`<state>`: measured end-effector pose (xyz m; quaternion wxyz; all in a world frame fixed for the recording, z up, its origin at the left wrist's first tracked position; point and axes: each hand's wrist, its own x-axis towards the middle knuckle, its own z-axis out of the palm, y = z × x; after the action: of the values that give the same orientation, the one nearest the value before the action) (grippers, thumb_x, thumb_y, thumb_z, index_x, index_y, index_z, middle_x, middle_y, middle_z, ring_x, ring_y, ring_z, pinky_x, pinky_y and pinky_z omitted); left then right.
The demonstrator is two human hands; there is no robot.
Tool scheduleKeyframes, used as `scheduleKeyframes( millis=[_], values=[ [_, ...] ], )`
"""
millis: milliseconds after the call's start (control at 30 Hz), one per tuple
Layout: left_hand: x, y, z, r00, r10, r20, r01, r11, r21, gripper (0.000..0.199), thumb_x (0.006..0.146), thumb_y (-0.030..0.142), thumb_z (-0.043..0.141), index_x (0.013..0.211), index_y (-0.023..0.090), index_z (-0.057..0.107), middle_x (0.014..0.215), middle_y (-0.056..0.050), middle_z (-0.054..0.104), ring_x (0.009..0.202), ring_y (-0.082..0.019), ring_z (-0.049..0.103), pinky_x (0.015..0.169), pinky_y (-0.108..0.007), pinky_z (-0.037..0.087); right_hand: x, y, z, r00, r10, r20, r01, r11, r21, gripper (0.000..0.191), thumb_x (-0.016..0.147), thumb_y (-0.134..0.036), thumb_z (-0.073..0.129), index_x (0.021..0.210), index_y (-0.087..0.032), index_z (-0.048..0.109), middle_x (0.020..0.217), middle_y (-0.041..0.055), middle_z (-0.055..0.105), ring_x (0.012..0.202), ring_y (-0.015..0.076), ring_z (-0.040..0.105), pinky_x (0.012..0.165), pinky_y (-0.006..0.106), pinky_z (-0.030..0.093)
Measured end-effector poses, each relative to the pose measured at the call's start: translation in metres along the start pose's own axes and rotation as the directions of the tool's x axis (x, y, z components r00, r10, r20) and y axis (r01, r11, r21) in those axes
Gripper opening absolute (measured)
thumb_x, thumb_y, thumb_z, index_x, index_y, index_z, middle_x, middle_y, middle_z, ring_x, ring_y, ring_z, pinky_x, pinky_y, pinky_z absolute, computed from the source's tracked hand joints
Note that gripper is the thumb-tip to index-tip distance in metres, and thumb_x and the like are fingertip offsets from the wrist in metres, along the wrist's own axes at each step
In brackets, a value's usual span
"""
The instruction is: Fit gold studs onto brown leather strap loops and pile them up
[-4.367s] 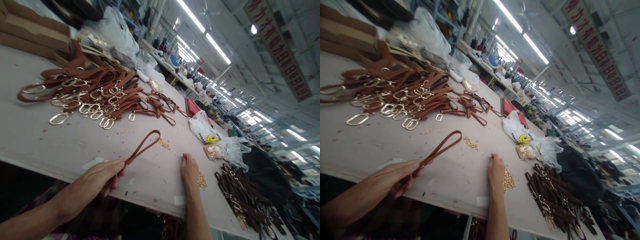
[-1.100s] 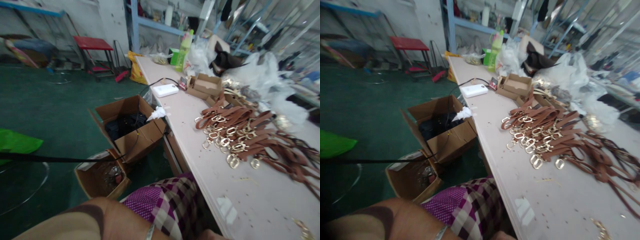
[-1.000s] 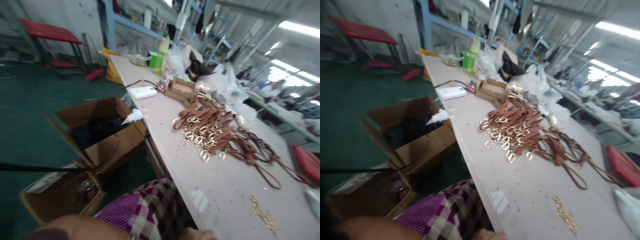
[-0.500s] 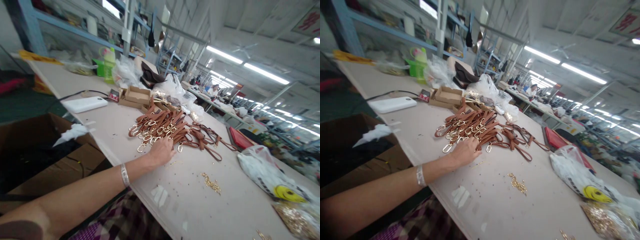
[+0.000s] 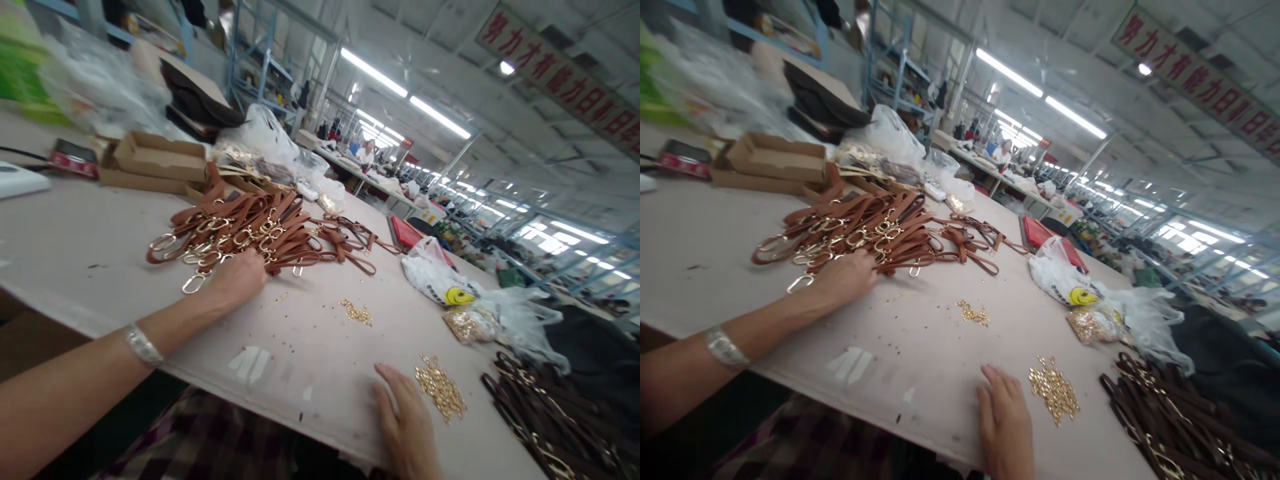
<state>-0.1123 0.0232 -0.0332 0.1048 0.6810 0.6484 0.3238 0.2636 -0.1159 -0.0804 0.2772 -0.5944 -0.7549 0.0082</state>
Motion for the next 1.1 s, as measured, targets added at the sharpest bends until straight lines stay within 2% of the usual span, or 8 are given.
scheduleKeyframes(
  millis=[233,533,600,667,767,867,1000,1100],
  values=[
    [-0.047,0.02,-0.018,0.951,-0.222,0.215,0.3,0.831,-0.468,0.023,0.087,0.038,0.048,0.085,0.017,0.057,0.076,-0.007,0.071,0.073,-0.023,0.071,0.067,-0.035,0.056,0.091,-0.031,0.054,0.989,-0.104,0.102,0.109,0.993,-0.04,0.033,0.094,-0.029,0.052,0.121,-0.018,0.067,0.124,0.0135,0.067,0.119,0.031,0.055,0.106,0.049,0.04],
    [-0.104,0.045,0.002,0.831,-0.252,0.495,0.55,0.241,-0.8,0.039,0.068,0.033,0.076,0.101,0.016,0.064,0.088,-0.006,0.074,0.07,-0.015,0.068,0.061,-0.024,0.052,0.089,-0.035,0.057,0.999,0.053,-0.005,-0.052,0.98,0.19,0.028,0.091,-0.035,0.053,0.103,-0.016,0.07,0.1,0.0114,0.074,0.094,0.0255,0.067,0.086,0.041,0.053],
    [-0.108,0.053,0.006,0.831,-0.225,0.509,0.553,0.233,-0.8,0.035,0.07,0.032,0.074,0.099,0.015,0.066,0.094,-0.007,0.074,0.074,-0.016,0.069,0.058,-0.022,0.048,0.077,-0.054,0.05,0.984,0.172,0.046,-0.175,0.885,0.432,0.026,0.088,-0.04,0.06,0.096,-0.018,0.07,0.086,0.0065,0.074,0.077,0.0209,0.068,0.073,0.035,0.055],
    [-0.111,0.062,0.009,0.835,-0.203,0.512,0.548,0.222,-0.806,0.034,0.071,0.03,0.073,0.1,0.015,0.067,0.097,-0.007,0.074,0.078,-0.017,0.069,0.057,-0.021,0.047,0.065,-0.078,0.045,0.955,0.245,0.169,-0.292,0.663,0.69,0.023,0.083,-0.041,0.068,0.09,-0.019,0.069,0.079,0.0025,0.072,0.068,0.0173,0.066,0.067,0.031,0.054],
    [-0.117,0.072,0.015,0.832,-0.168,0.528,0.553,0.176,-0.815,0.033,0.07,0.028,0.074,0.1,0.014,0.068,0.094,-0.007,0.074,0.076,-0.016,0.068,0.057,-0.02,0.045,0.049,-0.106,0.044,0.934,0.223,0.28,-0.351,0.419,0.837,0.019,0.082,-0.037,0.073,0.088,-0.02,0.068,0.076,-0.0002,0.07,0.067,0.0144,0.064,0.066,0.028,0.052],
    [-0.122,0.074,0.019,0.796,-0.093,0.598,0.602,0.026,-0.798,0.032,0.073,0.026,0.073,0.102,0.012,0.068,0.081,-0.004,0.07,0.062,-0.01,0.061,0.054,-0.018,0.042,0.037,-0.115,0.047,0.938,0.202,0.281,-0.337,0.343,0.877,0.014,0.084,-0.034,0.073,0.088,-0.021,0.068,0.072,-0.002,0.068,0.068,0.0127,0.062,0.068,0.026,0.05],
    [-0.128,0.073,0.021,0.661,0.049,0.749,0.726,-0.296,-0.621,0.043,0.072,0.02,0.072,0.114,0.012,0.065,0.064,0.006,0.052,0.042,-0.001,0.036,0.042,-0.014,0.023,0.027,-0.114,0.046,0.935,0.18,0.306,-0.342,0.234,0.91,0.01,0.084,-0.03,0.073,0.089,-0.021,0.07,0.072,-0.0025,0.068,0.068,0.012,0.061,0.068,0.026,0.048],
    [-0.135,0.076,0.021,0.637,0.078,0.767,0.736,-0.356,-0.576,0.032,0.077,0.028,0.07,0.103,0.011,0.066,0.063,0.007,0.043,0.043,-0.001,0.027,0.041,-0.015,0.015,0.023,-0.114,0.045,0.931,0.161,0.326,-0.356,0.215,0.91,0.01,0.084,-0.029,0.073,0.09,-0.021,0.071,0.073,-0.0018,0.069,0.068,0.0124,0.061,0.069,0.027,0.048]
  ],
)
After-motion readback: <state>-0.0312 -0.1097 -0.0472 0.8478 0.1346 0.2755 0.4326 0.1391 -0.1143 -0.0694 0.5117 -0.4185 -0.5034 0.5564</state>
